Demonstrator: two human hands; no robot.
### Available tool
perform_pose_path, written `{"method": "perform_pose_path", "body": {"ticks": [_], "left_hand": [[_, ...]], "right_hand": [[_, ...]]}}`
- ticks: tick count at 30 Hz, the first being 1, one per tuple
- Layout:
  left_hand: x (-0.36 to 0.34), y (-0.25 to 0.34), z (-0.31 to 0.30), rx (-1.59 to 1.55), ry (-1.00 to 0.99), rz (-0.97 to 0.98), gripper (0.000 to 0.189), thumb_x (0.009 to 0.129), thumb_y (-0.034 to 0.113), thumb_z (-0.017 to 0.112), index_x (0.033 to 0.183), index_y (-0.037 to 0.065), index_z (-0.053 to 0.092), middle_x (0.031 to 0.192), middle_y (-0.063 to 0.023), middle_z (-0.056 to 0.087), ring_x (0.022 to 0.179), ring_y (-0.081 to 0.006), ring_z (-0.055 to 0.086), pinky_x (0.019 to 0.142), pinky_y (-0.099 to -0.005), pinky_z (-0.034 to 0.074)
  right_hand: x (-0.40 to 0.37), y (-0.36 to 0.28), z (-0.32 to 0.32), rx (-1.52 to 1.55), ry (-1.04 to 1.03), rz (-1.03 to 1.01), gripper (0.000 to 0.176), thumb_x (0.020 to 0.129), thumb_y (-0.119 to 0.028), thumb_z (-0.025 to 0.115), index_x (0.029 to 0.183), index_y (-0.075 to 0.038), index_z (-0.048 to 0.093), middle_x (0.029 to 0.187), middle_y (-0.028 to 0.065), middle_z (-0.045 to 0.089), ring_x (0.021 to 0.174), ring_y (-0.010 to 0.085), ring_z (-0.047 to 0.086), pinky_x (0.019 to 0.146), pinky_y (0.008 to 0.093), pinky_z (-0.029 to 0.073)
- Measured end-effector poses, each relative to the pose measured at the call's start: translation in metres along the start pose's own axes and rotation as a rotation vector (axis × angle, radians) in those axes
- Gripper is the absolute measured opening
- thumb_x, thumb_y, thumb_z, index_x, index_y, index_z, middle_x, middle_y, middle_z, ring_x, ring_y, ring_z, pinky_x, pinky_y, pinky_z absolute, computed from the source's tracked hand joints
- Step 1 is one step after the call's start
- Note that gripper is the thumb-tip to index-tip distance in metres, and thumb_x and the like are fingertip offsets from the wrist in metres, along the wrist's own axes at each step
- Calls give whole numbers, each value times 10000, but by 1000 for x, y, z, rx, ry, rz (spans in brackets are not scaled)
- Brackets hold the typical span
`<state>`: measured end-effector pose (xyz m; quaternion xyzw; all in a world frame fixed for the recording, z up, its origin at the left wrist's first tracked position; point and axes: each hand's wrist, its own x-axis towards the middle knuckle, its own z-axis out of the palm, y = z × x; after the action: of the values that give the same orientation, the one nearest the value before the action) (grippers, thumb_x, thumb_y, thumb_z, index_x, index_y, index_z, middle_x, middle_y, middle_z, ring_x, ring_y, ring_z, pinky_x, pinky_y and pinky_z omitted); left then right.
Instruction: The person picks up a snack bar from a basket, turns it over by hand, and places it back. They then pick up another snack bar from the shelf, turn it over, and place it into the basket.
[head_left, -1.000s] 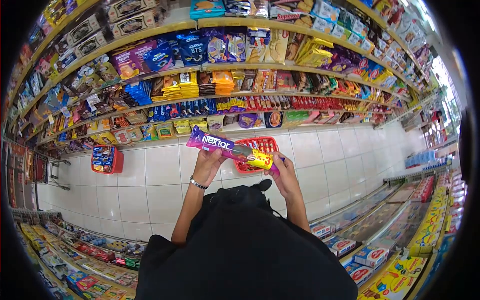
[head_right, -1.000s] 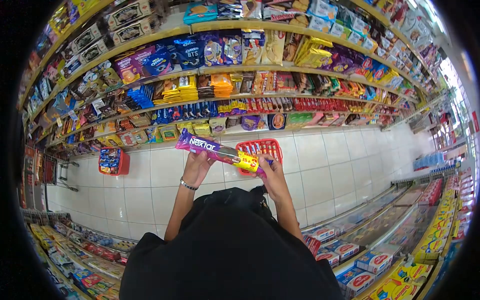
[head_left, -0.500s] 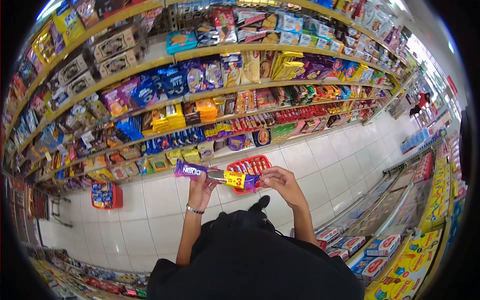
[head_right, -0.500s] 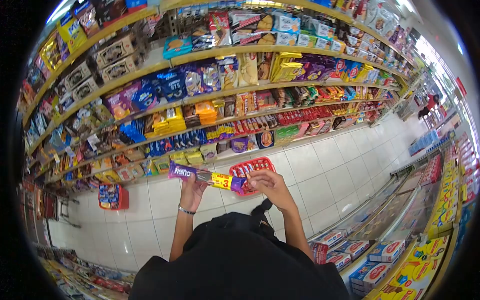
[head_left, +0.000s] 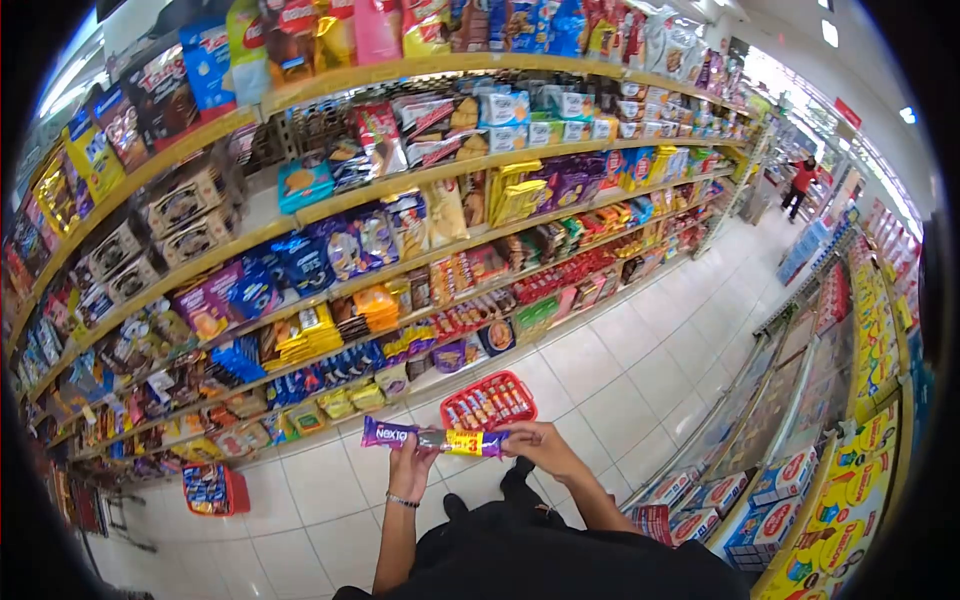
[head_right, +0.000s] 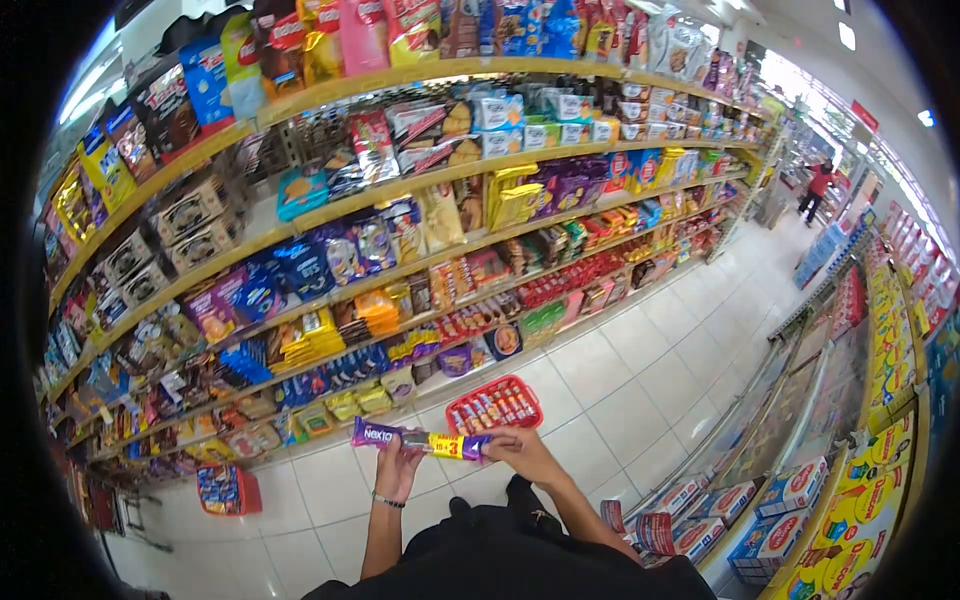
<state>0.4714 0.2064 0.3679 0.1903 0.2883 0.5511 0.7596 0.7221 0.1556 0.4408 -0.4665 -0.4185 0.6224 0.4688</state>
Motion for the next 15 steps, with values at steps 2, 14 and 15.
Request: {"method": "perform_pose_path", "body": {"ticks": [2,14,15], "left_hand": [[2,-7,-10,75,-24,-53,270,958,228,566,1139,29,541,1113,-156,641,958,-222,659,832,-329,567],[48,-53,87,285,-52,-77,214,955,192,570,1068,11,567,1049,-136,666,946,-233,670,858,-357,557],[50,-59,95,296,-40,-47,204,956,194,568,1051,14,568,1059,-141,662,969,-236,662,887,-373,543]], "right_hand": [[-4,8,-9,-116,40,-22,332,859,4,622,1190,27,606,889,66,674,814,117,642,766,246,511],[-6,-6,-125,-26,124,-21,347,868,-59,646,1203,20,601,879,42,670,801,94,619,750,245,509],[0,-8,-135,-34,107,-9,356,881,-91,653,1216,14,593,892,33,663,817,87,611,744,245,504]]}}
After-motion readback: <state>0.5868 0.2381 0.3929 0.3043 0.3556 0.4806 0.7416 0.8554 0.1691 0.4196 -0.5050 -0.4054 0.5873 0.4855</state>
